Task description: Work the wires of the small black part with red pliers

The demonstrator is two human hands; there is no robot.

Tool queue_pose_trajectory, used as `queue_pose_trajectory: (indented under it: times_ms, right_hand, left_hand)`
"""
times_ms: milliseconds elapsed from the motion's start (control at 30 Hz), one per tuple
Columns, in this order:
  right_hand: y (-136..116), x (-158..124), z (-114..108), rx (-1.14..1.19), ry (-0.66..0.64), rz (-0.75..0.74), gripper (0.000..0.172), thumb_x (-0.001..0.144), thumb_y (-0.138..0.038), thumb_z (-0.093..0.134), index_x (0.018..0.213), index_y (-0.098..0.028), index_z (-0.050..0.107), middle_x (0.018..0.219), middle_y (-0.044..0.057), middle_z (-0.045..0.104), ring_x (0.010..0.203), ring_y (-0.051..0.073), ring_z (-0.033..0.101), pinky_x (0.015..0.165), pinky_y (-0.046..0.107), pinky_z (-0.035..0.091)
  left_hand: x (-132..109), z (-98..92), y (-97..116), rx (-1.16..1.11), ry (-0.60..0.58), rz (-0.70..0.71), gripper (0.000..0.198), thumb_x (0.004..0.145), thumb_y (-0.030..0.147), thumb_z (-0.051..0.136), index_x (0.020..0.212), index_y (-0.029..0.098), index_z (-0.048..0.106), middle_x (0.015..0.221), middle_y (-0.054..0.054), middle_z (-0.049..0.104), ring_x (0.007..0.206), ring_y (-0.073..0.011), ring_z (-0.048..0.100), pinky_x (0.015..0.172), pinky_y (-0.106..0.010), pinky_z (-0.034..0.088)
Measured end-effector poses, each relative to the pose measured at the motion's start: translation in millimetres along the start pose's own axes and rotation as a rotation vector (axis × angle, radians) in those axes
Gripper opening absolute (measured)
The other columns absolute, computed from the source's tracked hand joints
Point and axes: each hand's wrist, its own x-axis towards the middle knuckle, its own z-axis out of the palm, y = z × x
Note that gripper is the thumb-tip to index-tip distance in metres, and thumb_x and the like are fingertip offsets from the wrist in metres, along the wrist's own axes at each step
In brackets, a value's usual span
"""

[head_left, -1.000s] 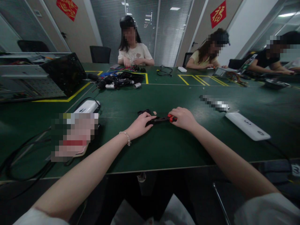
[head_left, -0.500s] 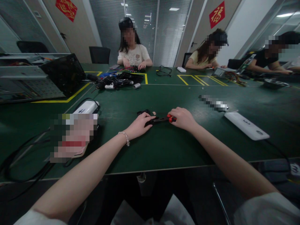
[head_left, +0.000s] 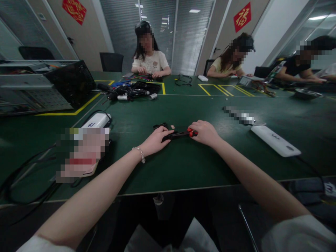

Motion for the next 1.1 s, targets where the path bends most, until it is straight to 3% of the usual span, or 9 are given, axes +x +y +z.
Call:
queue_pose_trajectory:
  times_ms: [1100]
  right_hand:
    - [-0.8,0.0,-1.2,0.018,0.002,0.003,0.023,0.073,-0.027,0.051,0.091,-0.017,0.062,0.087,0.007,0.063,0.078,0.019,0.048,0.064,0.031,0.033]
  left_hand:
    - [-0.3,-1.2,2.5,0.009,-0.009,0.000,0.045,0.084,0.022,0.050,0.128,0.023,0.044,0.113,-0.007,0.047,0.105,-0.0197,0.047,0.096,-0.038,0.039]
